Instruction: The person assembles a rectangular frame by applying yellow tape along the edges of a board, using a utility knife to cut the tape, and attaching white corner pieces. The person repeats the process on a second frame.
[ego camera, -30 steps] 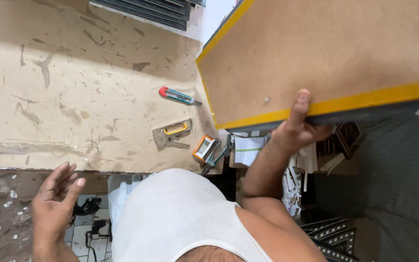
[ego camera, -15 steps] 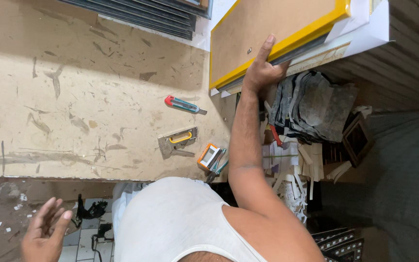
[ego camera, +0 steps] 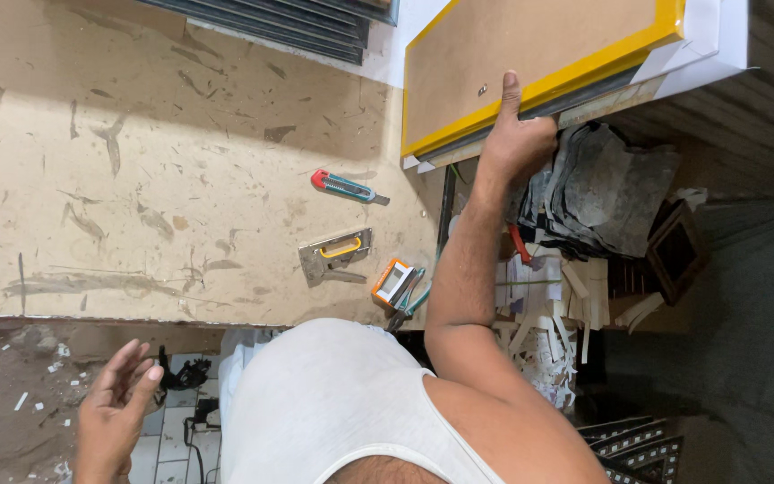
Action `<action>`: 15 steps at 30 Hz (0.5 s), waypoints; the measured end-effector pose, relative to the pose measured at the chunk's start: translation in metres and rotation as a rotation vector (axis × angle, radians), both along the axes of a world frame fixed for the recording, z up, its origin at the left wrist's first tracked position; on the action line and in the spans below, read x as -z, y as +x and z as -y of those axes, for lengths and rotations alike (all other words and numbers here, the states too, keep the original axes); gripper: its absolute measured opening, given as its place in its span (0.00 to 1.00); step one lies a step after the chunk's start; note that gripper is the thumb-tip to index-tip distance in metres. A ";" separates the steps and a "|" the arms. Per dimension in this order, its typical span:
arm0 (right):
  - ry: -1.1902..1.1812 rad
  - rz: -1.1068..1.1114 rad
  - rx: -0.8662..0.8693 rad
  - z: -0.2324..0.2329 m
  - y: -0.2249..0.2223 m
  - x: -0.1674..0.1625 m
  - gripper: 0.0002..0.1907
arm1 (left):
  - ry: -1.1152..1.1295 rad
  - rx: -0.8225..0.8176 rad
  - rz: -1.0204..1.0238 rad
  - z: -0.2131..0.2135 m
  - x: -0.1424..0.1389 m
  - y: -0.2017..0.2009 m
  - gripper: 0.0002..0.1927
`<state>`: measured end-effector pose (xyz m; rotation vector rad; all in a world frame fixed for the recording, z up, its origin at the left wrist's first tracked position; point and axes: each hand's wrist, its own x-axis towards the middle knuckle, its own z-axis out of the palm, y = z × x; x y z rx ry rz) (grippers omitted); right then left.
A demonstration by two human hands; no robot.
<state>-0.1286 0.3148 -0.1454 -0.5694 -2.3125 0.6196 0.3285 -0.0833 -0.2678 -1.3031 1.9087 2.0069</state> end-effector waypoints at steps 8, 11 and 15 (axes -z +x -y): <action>0.138 0.433 -0.104 0.001 0.048 -0.043 0.32 | 0.023 -0.018 -0.001 -0.011 0.004 0.004 0.32; 0.256 0.230 -0.260 0.025 0.063 -0.040 0.26 | 0.020 -0.026 0.047 -0.009 0.007 0.010 0.31; -0.090 0.097 -0.625 0.069 0.038 -0.025 0.19 | 0.005 -0.028 0.015 -0.006 0.010 0.012 0.31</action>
